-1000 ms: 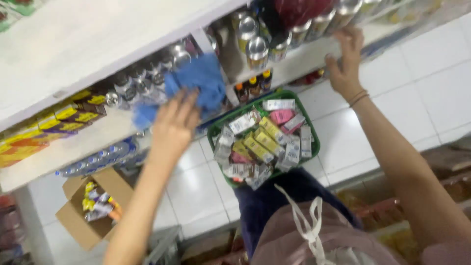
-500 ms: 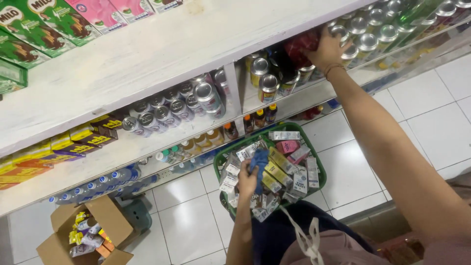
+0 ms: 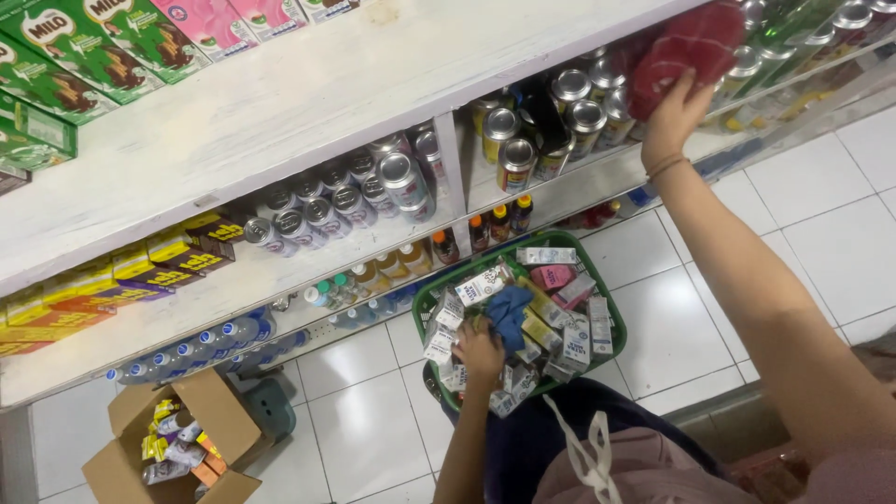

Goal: Cleaning store shelves and wiping down milk cartons in a grocery store.

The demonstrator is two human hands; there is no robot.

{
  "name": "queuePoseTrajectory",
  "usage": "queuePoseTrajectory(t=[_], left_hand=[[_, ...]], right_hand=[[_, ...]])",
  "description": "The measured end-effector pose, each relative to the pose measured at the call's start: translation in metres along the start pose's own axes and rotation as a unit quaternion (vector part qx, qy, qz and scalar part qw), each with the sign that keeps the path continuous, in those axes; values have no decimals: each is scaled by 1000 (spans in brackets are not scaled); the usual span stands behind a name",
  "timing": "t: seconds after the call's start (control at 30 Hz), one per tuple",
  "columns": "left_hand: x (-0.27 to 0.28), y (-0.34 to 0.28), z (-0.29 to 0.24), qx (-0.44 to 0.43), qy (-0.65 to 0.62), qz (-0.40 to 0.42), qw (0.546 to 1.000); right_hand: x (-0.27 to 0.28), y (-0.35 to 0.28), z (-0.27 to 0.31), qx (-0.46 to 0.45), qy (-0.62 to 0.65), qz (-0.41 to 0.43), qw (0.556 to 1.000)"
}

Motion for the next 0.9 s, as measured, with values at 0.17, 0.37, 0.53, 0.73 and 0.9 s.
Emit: queuePoseTrajectory(t=[0.17,0.37,0.53,0.73,0.9], left_hand=[[73,-3,-67,-25,-74,57,995],[301,-29,-184,-313,-167,-179,918],[323,2,-156,-313,-290,-32,904],[403,17,-142,-362,-438,72,820],[526,36,-160,-317,-409,-31,855]], right_hand=[[7,-81,90,-72,85,119,987],[-53,-180,179,-545,-44,270,793],[-114,-183,244,-517,-94,435,731],[-202,-173,328,-217,-115,670,701],[-254,-121,341,-61,-326,579,745]])
Point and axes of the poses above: each hand's wrist, its own y-axis towards the middle knuckle, its own x-axis out of the back of the hand, z = x × y, the point moved 6 cm from there along y, towards the middle knuckle, and after that the axes turned 12 degrees about y, right-handed, at the moved point
